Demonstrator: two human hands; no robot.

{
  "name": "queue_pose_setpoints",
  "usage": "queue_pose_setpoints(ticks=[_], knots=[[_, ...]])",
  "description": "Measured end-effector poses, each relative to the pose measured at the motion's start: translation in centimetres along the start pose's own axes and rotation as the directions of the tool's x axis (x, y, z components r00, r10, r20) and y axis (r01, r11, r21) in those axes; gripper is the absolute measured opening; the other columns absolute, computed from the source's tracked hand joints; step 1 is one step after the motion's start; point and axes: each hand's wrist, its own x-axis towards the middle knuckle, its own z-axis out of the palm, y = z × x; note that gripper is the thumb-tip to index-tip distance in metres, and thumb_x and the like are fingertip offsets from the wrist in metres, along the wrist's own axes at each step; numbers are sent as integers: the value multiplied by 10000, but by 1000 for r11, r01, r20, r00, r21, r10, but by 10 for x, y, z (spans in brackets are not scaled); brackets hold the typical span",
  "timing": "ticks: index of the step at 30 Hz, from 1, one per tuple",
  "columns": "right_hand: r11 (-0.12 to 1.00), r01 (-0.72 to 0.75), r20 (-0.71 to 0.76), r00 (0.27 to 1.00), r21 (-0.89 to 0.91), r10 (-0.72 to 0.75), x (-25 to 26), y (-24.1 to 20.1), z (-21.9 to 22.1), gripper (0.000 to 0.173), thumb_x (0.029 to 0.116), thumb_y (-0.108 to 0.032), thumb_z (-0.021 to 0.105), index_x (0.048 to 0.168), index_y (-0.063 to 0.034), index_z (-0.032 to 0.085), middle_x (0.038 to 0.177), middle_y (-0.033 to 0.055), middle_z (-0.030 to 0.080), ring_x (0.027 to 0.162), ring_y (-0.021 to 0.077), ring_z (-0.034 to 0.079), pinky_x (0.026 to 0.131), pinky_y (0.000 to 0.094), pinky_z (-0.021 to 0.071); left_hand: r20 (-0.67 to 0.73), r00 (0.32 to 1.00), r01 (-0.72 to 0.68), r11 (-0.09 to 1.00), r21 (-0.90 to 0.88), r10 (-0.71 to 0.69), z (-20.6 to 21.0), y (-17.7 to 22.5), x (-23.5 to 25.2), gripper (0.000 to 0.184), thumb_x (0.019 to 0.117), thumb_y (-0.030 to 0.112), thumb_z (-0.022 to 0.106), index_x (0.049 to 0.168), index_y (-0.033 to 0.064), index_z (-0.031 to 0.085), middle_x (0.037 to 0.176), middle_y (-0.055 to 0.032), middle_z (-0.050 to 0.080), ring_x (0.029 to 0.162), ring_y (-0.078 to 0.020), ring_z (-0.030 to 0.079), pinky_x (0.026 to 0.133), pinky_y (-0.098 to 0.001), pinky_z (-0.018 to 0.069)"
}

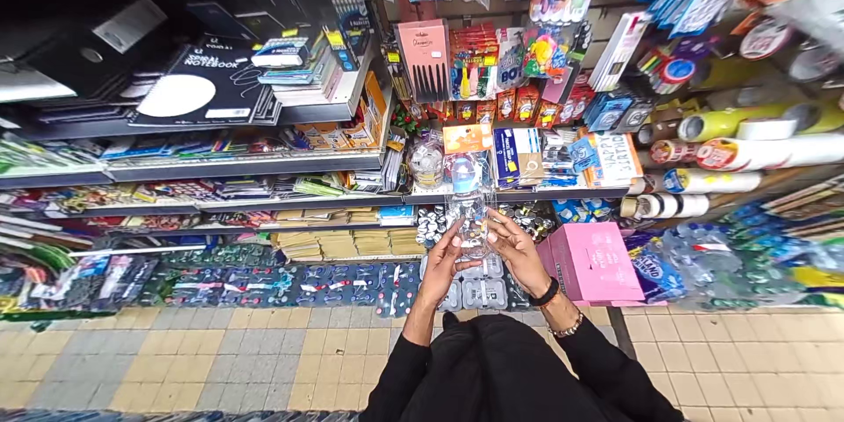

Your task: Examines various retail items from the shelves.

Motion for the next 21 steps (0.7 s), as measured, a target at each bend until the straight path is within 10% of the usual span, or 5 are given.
queue_pose_setpoints(ticks=[21], knots=[[1000,-11,10,1000,10,11,5,-1,0,504,1061,-91,504,1532,42,383,1465,204,541,1305,311,570,1060,446,522,-8,1000,-14,1000,-12,14,0,2,2,532,1105,250,419,1593,65,317,1533,-221,440,1218,-402,616,900,-560,602]])
